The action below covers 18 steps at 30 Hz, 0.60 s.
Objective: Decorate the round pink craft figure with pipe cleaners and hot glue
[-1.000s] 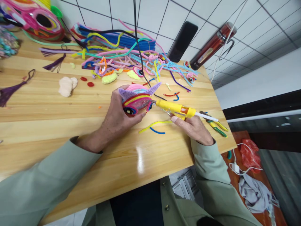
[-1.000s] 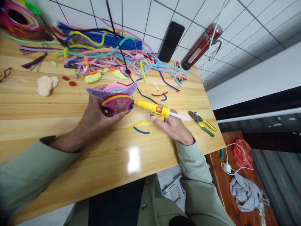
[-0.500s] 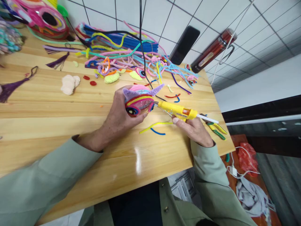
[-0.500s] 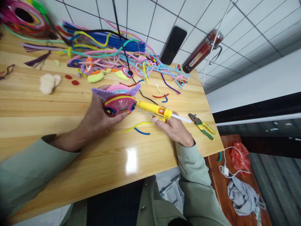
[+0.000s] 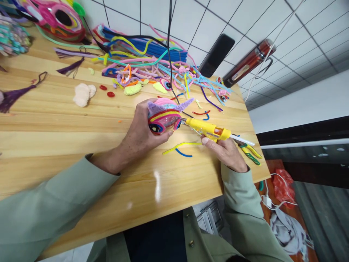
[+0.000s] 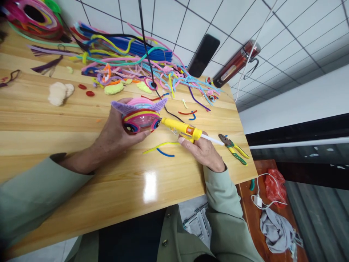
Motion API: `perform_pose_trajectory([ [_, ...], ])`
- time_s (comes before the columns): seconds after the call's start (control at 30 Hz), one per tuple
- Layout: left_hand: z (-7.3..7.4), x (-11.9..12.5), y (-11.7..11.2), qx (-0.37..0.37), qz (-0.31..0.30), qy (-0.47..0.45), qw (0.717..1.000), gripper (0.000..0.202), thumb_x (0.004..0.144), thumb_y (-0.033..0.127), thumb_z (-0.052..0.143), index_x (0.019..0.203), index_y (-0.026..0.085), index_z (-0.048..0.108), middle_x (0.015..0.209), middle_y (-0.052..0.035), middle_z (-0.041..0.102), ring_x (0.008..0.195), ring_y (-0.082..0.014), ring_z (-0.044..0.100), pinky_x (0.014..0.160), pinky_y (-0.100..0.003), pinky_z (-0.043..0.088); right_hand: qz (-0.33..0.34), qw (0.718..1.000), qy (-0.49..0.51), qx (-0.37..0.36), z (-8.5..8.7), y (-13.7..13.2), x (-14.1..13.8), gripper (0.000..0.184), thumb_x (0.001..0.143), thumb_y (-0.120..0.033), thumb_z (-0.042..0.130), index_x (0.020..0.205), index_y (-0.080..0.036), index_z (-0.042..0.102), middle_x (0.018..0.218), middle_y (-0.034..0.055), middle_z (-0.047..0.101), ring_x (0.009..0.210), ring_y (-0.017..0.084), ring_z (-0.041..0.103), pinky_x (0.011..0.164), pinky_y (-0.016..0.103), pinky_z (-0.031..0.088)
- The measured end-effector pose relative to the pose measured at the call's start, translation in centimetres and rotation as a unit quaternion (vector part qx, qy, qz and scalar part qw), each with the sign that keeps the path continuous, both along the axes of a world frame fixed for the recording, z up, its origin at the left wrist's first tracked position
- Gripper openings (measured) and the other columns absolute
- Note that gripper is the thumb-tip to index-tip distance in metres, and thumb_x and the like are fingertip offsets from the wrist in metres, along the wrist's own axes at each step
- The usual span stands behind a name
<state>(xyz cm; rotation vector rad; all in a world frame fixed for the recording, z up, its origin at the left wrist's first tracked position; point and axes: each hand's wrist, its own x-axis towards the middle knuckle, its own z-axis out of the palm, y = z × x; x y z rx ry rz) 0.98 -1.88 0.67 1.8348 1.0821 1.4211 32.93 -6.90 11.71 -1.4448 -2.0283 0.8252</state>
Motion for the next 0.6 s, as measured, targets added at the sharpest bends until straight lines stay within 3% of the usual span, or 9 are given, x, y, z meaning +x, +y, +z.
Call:
perform_pose_trajectory([
  [0.27, -0.29, 0.28, 0.01, 0.025, 0.004, 0.006, 1.000, 0.108, 0.089, 0.035, 0.107, 0.177, 0.034, 0.044, 0.171, -0.0163, 0.061, 0.162, -0.0443, 0.065, 0.138, -0.072, 0.060, -0.018, 1.000, -0.011, 0.002, 0.23, -0.13, -0.10, 0.053, 0.113, -0.079, 0.075, 0.109, -0.027, 0.088, 0.108, 0.0075, 0.090, 0.098, 0.030, 0.083, 0.093, 0.046, 0.070],
  [0.6, -0.21, 0.62, 0.18, 0.032, -0.002, -0.018, 0.999, 0.101, 0.090, 0.035, 0.107, 0.172, 0.035, 0.048, 0.170, -0.0148, 0.061, 0.161, -0.0445, 0.065, 0.138, -0.077, 0.059, -0.028, 0.999, -0.028, -0.001, 0.54, -0.18, -0.10, 0.060, 0.111, -0.084, 0.073, 0.106, -0.027, 0.088, 0.106, 0.0077, 0.091, 0.098, 0.031, 0.083, 0.092, 0.046, 0.070],
])
